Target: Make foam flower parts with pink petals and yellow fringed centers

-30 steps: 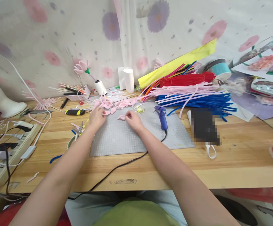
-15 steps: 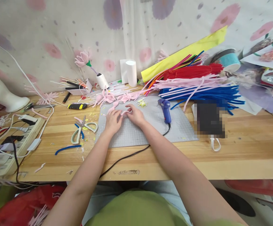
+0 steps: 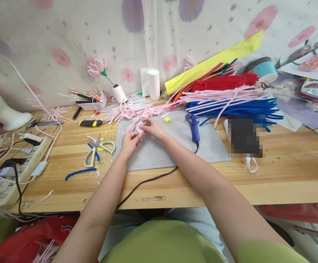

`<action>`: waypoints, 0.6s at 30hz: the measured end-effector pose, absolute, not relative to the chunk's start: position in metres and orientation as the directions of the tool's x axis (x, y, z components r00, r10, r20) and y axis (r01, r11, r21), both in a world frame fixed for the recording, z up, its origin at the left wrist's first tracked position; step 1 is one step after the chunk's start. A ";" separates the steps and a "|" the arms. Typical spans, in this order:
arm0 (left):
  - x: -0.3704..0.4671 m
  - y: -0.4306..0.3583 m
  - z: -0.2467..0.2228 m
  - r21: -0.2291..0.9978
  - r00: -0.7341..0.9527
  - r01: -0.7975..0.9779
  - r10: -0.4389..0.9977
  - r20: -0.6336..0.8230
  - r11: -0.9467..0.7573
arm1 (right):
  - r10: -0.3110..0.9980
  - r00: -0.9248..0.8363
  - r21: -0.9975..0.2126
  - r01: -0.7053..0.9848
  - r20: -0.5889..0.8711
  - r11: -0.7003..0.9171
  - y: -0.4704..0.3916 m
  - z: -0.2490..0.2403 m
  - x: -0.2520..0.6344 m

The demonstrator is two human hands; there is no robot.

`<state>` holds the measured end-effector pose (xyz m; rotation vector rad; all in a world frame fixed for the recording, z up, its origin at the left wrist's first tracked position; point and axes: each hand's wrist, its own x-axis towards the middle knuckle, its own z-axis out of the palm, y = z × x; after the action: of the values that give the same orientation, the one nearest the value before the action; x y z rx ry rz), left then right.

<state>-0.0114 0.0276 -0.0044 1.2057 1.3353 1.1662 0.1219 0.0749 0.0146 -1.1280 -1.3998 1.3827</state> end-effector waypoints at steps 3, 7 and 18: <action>-0.017 0.032 -0.002 0.996 -0.229 -0.086 0.973 -0.038 0.019 | 0.986 -0.162 -0.973 0.231 -0.042 -0.003 0.087 0.016 0.116; -0.028 0.041 -0.001 0.977 -0.381 -0.208 0.924 -0.033 -0.050 | 0.954 -0.250 -0.742 0.606 0.164 0.287 0.105 0.018 0.104; -0.042 0.049 -0.005 0.985 -0.478 -0.120 0.877 0.049 -0.121 | 0.894 -0.364 -0.509 0.735 0.261 0.448 0.110 0.030 0.099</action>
<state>-0.0420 0.0489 -0.0047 0.8858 1.3983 1.6985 0.0990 0.1102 0.0296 -1.3628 -2.2006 0.4199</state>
